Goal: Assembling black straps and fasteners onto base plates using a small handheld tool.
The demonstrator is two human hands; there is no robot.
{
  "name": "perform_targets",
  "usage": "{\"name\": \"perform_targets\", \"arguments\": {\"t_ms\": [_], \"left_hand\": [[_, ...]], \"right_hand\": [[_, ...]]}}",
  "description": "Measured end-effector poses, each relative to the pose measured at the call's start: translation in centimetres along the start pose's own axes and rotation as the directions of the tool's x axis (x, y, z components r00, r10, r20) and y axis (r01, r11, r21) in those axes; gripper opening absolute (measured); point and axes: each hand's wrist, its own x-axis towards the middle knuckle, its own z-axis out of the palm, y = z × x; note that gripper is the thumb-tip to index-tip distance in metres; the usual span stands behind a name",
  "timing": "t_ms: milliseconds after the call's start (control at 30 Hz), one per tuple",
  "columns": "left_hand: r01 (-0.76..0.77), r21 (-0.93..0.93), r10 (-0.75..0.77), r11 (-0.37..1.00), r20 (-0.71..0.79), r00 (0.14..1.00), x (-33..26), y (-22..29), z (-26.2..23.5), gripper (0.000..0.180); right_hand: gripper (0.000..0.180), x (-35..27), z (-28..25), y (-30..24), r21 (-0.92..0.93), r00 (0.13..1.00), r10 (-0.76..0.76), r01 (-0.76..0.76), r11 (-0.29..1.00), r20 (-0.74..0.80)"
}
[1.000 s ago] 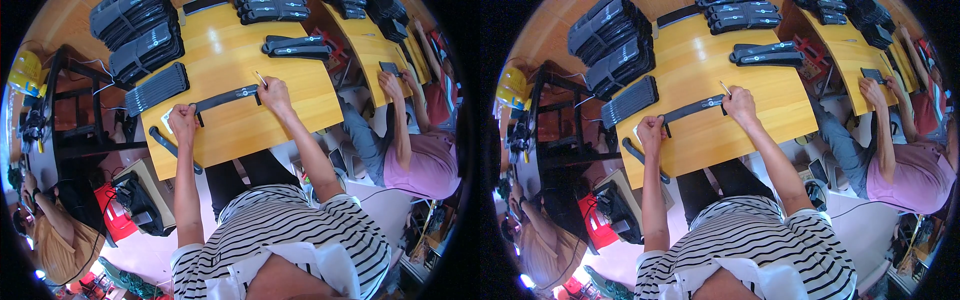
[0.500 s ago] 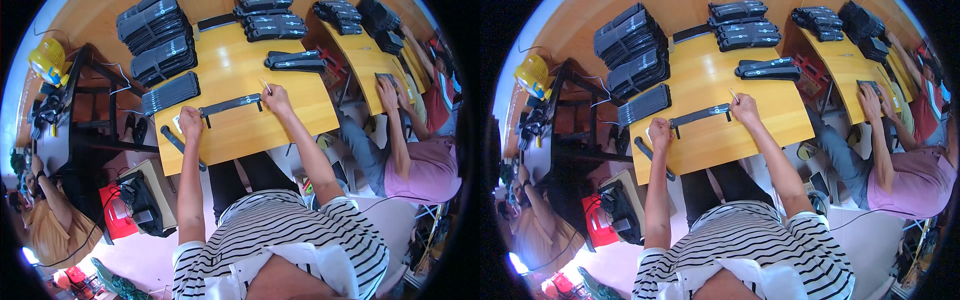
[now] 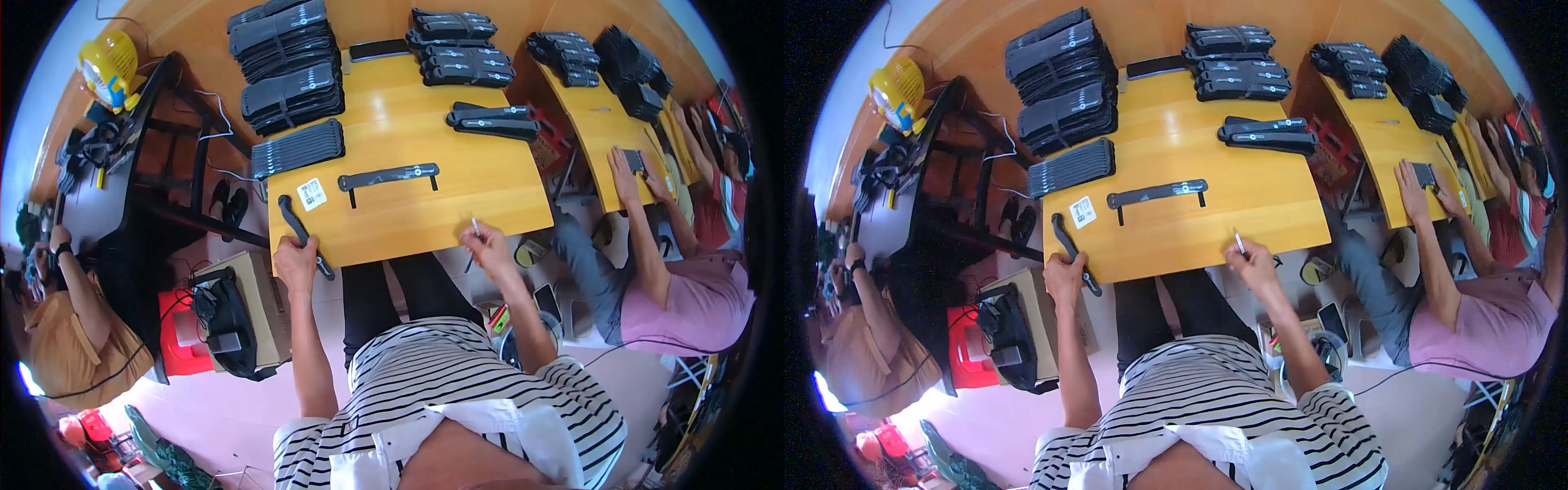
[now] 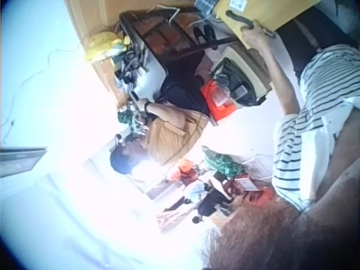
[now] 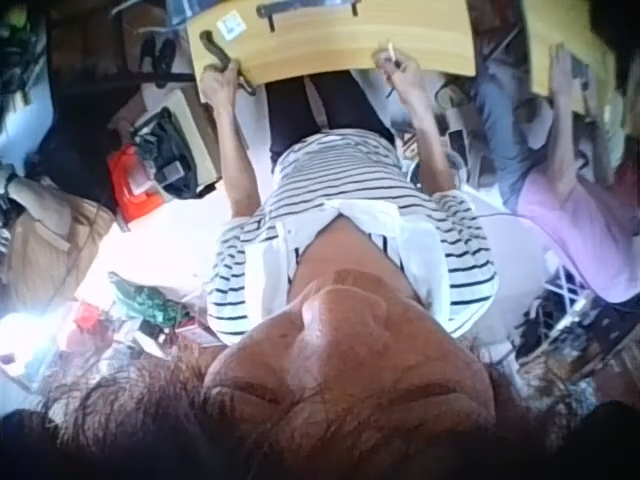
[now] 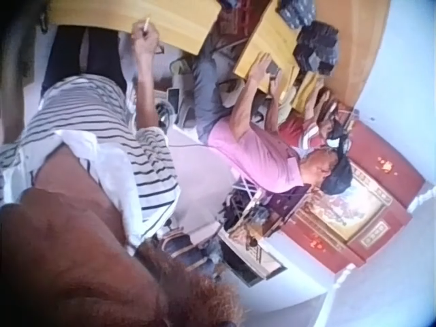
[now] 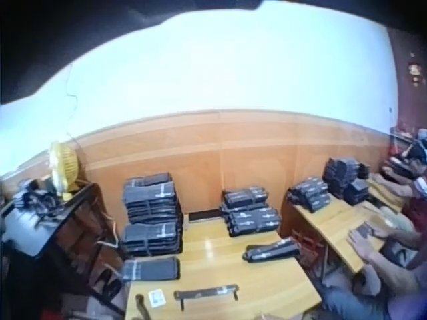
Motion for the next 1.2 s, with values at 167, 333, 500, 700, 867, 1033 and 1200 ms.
{"name": "perform_targets", "arguments": {"t_ms": [167,333,500,700,867,1033,1200], "left_hand": [[0.255,-0.555,-0.115,0.792,0.274,0.955,-1.4,-2.1,-0.3,0.022],[0.482,-0.764,-0.098,0.428,0.491,0.866,-6.9,2.2,-1.4,0.017],[0.465,-0.825,0.028,0.322,0.499,0.866,-7.6,2.5,-3.0,0.024],[0.554,-0.787,0.089,0.272,0.594,0.800,-7.7,4.1,-3.2,0.022],[0.437,-0.837,0.113,0.328,0.494,0.862,-8.3,5.2,-3.1,0.026],[0.413,-0.859,0.205,0.303,0.482,0.852,-8.8,5.6,-3.7,0.026],[0.366,-0.867,0.389,0.339,0.483,0.785,-10.5,6.2,-2.4,0.025]], "right_hand": [[0.012,-2.1,5.2,-0.3,-0.007,0.976,-0.153,0.156,0.988,0.157],[0.031,-5.2,10.9,-4.5,-0.093,0.893,-0.320,0.365,0.926,0.317],[0.044,-5.7,11.1,-5.9,-0.393,0.790,-0.537,0.612,0.686,0.294],[0.037,-5.7,10.1,-6.4,-0.409,0.674,-0.612,0.739,0.536,0.414],[0.035,-6.2,10.1,-7.1,-0.254,0.703,-0.632,0.709,0.658,0.325],[0.030,-4.6,10.3,-6.1,-0.170,0.710,-0.677,0.704,0.689,0.194],[0.017,-4.3,10.2,-6.5,0.546,0.921,0.009,-0.239,0.803,0.390]]}}
